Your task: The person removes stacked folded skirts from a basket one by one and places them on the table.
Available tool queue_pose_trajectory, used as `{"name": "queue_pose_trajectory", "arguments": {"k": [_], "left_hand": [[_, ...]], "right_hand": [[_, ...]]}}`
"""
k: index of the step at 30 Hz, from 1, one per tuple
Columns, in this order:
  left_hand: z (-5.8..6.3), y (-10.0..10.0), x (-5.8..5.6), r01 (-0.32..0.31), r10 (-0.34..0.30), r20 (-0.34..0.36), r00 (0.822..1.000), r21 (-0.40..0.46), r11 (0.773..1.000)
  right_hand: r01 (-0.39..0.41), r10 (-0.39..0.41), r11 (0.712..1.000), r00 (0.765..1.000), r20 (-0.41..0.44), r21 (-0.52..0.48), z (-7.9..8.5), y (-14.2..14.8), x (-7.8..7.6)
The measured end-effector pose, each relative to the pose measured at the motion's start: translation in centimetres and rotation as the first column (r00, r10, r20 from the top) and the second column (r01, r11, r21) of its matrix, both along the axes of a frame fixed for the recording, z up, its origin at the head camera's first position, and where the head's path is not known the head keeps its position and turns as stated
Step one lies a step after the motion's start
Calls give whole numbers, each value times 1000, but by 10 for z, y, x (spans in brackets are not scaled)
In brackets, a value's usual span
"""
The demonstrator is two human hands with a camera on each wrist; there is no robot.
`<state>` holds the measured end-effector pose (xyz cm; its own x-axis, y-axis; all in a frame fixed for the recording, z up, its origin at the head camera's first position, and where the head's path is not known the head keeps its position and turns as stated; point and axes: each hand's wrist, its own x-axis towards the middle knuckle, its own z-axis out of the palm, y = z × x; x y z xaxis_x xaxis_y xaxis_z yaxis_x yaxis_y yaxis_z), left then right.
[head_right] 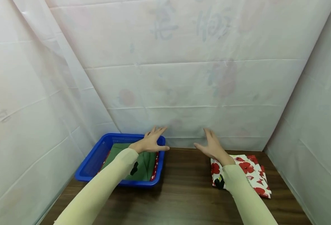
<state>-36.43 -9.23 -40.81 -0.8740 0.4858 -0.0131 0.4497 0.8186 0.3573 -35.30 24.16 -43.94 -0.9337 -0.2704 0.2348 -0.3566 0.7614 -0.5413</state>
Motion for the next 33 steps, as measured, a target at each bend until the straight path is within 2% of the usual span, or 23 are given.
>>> {"name": "queue_pose_trajectory", "arguments": {"k": [6,12,16,24,33], "left_hand": [[0,-19,1,18,-19,-41,999,-22,1000],[0,-49,3,-40,38,-51,998,-36,999],[-2,-68,4,-68,65,-64,996,-46,997],[-16,-101,13,-135,131,-53,990,-63,989],[-21,-136,24,-211,205,-72,976,-86,974]], "right_hand": [[-25,25,1000,1000,5,-16,9,-24,-4],[-42,42,999,999,18,-5,15,-42,-6],[-45,45,998,999,9,37,16,-51,-7],[-50,43,979,998,37,197,18,-71,-4],[-106,90,971,992,84,212,23,-105,1]]}}
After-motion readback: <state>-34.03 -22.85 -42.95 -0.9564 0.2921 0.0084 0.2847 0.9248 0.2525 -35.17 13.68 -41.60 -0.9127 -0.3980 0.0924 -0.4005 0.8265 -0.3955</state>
